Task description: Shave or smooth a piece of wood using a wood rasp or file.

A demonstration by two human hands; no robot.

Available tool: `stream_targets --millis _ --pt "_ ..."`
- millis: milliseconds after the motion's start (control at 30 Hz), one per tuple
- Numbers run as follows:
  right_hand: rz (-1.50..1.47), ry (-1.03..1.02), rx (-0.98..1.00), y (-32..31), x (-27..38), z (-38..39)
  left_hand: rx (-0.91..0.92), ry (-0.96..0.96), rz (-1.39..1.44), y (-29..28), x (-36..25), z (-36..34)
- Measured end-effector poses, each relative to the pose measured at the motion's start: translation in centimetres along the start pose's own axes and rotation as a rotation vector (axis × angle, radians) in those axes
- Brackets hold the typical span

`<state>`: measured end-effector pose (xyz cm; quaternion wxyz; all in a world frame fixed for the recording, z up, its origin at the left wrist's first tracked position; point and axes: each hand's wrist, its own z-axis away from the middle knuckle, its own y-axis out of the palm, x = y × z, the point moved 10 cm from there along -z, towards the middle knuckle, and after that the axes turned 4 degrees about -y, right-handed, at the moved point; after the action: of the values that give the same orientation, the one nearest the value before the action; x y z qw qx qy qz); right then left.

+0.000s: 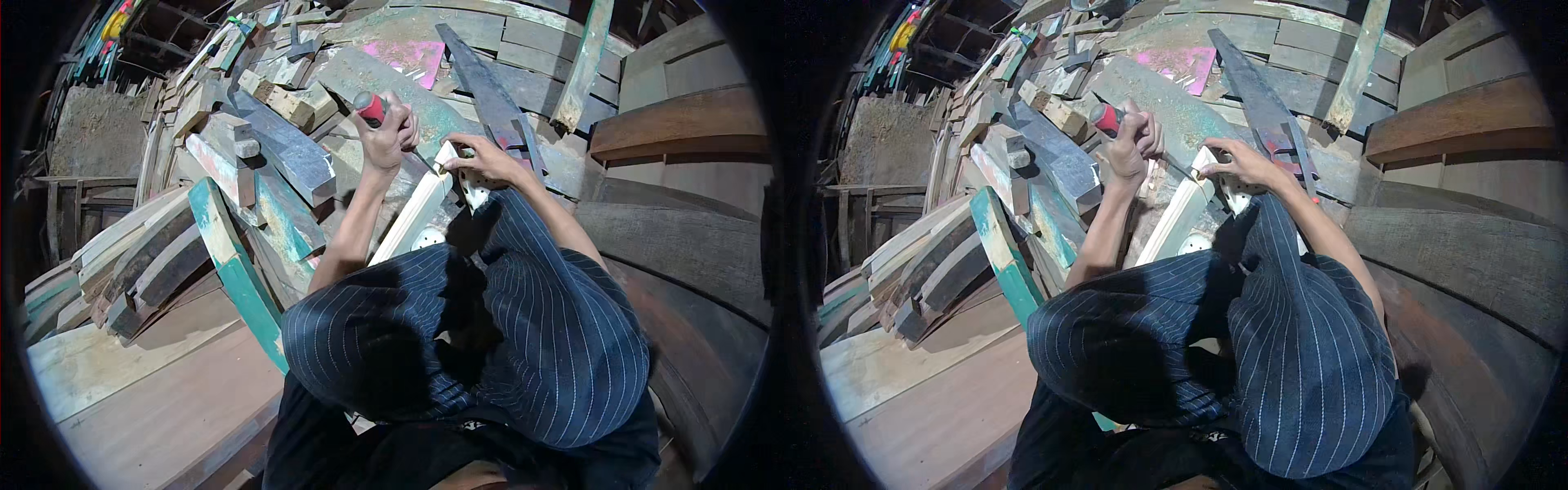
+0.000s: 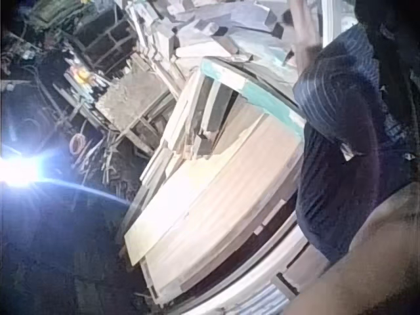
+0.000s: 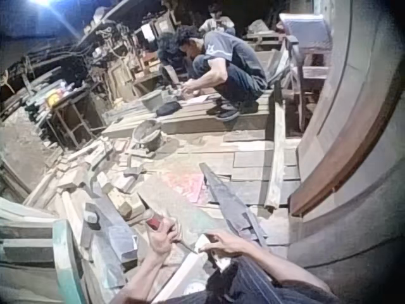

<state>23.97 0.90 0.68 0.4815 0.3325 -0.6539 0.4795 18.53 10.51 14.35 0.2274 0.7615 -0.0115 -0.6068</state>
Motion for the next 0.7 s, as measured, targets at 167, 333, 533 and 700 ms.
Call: stream_targets --millis 167,333,533,700 --pt "0.020 -0.059 -0.015 -0.1 0.4 0.0 -0.060 0.028 -0.032 -0.2 -0.1 0.3" --pt "-0.001 -0.066 -0.061 -0.9 -0.9 -0.1 -0.108 0.022 -0.046 -0.1 0.6 0.2" --pt "0.100 -0.143 -0.242 -2.0 0.4 1.3 -0.052 0.027 0.016 -0.6 1.0 0.1" --pt "0.426 0.351 -0.882 -9.2 -4.7 11.4 -0.073 -0.017 0.014 -1.0 1.6 -0.3"
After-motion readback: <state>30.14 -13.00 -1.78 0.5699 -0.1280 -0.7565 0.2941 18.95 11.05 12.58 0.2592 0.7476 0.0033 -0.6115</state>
